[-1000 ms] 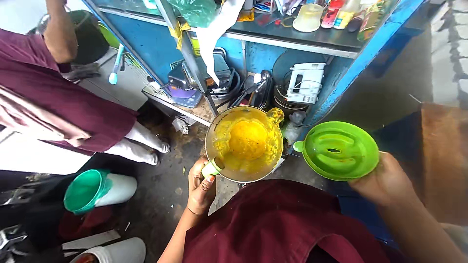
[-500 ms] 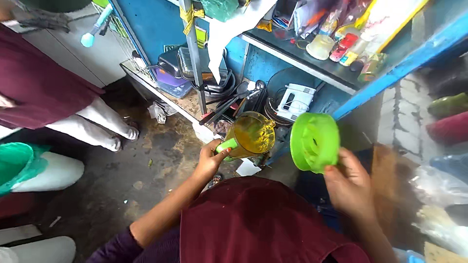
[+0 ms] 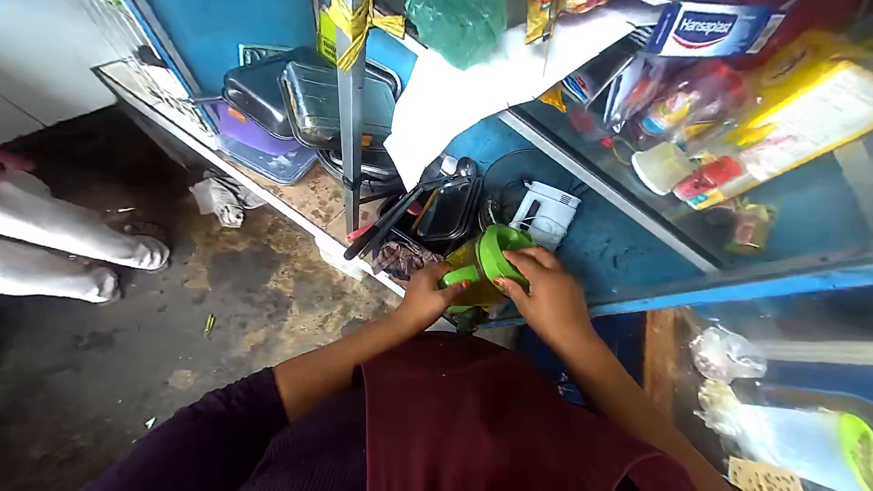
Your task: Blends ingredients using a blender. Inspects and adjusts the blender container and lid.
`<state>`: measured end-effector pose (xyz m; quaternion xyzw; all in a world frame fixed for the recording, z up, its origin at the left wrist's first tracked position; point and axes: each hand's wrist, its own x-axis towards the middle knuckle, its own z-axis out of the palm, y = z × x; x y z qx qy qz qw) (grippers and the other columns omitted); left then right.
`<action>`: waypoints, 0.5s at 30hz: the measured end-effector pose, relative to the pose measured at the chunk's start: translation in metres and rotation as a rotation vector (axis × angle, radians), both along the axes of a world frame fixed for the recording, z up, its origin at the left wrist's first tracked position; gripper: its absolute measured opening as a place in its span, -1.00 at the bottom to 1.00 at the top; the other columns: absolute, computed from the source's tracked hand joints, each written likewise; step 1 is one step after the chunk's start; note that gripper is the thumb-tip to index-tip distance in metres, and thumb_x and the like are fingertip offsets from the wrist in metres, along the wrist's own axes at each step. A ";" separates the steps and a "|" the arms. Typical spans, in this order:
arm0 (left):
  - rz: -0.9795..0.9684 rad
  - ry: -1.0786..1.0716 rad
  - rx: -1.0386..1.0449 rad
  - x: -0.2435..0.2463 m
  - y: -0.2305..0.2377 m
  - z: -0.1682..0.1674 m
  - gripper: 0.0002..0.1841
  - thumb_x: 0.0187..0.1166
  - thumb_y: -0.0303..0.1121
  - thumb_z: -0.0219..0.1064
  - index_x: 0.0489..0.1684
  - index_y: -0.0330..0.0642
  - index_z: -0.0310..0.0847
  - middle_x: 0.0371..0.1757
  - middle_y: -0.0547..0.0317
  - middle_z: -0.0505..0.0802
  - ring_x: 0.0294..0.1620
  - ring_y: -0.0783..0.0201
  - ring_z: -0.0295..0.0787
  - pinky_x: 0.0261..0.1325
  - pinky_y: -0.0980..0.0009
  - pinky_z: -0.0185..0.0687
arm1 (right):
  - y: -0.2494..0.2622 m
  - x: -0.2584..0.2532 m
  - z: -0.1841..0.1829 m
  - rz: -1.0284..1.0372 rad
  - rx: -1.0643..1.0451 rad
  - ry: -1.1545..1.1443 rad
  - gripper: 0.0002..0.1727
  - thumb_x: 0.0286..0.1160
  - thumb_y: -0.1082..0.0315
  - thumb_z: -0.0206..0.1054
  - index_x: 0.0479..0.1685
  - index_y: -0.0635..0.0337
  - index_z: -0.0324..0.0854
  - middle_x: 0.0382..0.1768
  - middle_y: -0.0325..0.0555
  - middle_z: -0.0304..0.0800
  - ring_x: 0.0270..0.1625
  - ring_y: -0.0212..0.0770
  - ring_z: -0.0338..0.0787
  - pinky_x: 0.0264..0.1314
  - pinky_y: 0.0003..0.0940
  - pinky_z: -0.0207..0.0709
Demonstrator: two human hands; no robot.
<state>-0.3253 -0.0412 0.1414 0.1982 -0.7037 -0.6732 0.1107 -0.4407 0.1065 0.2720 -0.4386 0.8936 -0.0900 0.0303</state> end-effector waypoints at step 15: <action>0.025 0.014 -0.037 -0.072 -0.008 -0.003 -0.76 0.56 -0.19 0.42 -0.27 -0.20 0.70 -0.33 0.08 0.77 -0.29 0.18 0.72 -0.14 0.04 0.66 | -0.019 -0.070 -0.030 -0.189 -0.255 -0.073 -0.55 0.43 0.07 0.60 0.28 -0.02 0.83 0.27 0.03 0.76 0.18 0.04 0.79 0.12 0.14 0.71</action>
